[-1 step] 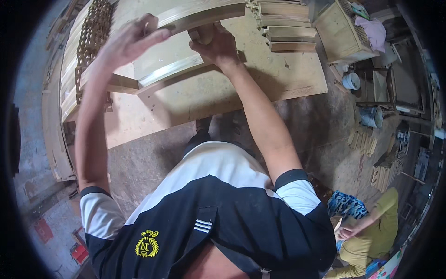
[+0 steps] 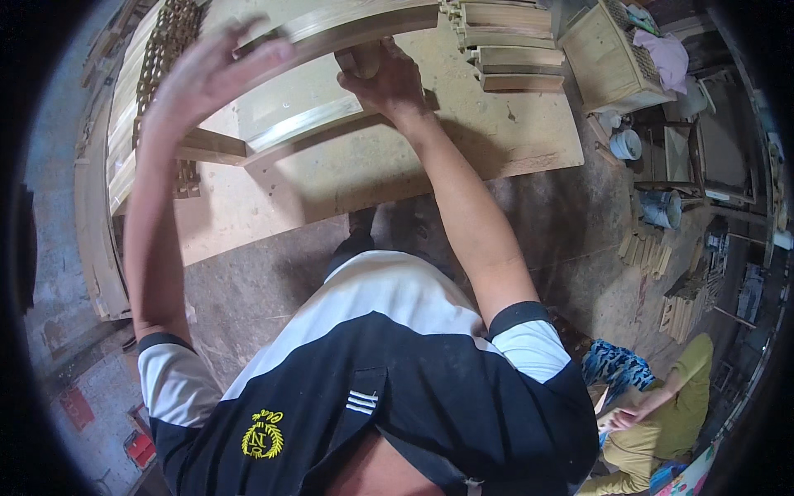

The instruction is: Assemble wooden panels by fitting wooden slats into pre-cut frames.

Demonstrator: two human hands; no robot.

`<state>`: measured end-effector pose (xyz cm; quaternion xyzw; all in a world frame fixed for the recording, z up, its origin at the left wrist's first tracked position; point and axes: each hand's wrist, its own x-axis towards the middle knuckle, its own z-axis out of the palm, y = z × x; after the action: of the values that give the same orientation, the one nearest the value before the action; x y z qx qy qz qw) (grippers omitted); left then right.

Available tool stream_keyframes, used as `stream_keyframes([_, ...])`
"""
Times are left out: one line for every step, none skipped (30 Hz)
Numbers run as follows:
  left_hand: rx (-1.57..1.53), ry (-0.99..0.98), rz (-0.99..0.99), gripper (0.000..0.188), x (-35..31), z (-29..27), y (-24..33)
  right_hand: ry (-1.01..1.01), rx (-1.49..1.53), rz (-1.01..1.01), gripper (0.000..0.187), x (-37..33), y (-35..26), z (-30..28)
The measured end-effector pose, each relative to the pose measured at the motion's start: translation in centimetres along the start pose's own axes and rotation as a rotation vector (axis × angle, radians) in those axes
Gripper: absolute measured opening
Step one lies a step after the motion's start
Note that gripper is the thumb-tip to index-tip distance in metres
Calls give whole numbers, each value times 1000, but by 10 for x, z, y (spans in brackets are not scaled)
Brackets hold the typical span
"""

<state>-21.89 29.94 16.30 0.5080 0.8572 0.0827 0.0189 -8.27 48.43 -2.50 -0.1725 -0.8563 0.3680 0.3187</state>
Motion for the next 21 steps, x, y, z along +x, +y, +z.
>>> stream_keyframes([72,283,208,91,2,-7,-11,-19,-3,27,76,2,4,1])
stream_keyframes([-24,307,52,90,11,-43,-6,-36,-13,55,81,6,12,1])
stream_keyframes([-82,327,-156,90,-2,-72,-4,-88,26,61,85,6,3,13])
stream_keyframes([-29,255,-267,89,-14,-55,-8,-89,93,28,80,4,-12,21])
stream_keyframes([-53,208,-288,89,4,4,-15,-31,58,7,75,8,-10,7])
stream_keyframes([-21,141,-360,89,6,23,-13,-4,95,-17,70,8,-22,4])
stream_keyframes([-94,-15,-397,90,9,15,-4,-23,70,-13,69,8,-24,1])
stream_keyframes([-166,-169,-434,92,10,5,2,-43,48,-11,69,7,-24,0])
stream_keyframes([-217,-143,-392,91,6,10,3,-64,29,-13,68,4,-24,0])
stream_keyframes([-251,-97,-351,90,1,15,1,-19,108,-29,65,4,-25,3])
stream_keyframes([-283,-56,-315,89,-4,15,-2,-69,137,30,63,-1,-37,-6])
stream_keyframes([-243,-112,-338,87,-8,8,11,1,61,-29,63,-10,-23,-5])
stream_keyframes([-194,-165,-376,86,-23,0,27,-89,261,97,63,-23,-31,-16])
stream_keyframes([-144,-157,-360,83,-38,4,38,40,144,-183,51,-37,-32,-22])
stream_keyframes([-91,-148,-339,80,-54,15,45,94,72,-270,50,-58,-19,-19])
stream_keyframes([-107,88,-222,76,-83,31,52,154,-2,-364,50,-78,-6,-14])
stream_keyframes([-63,119,-164,73,-103,43,52,38,211,-145,54,-100,6,-4])
stream_keyframes([-2,153,-138,72,-116,39,55,-89,187,-89,61,-107,-17,-21])
stream_keyframes([42,189,-99,71,-125,40,56,-135,149,-120,65,-107,-34,-33])
stream_keyframes([18,210,-72,71,-128,50,46,-128,49,-194,70,-111,-27,-32])
stream_keyframes([-3,224,-52,70,-129,67,32,-165,-106,-179,74,-117,-20,-30])
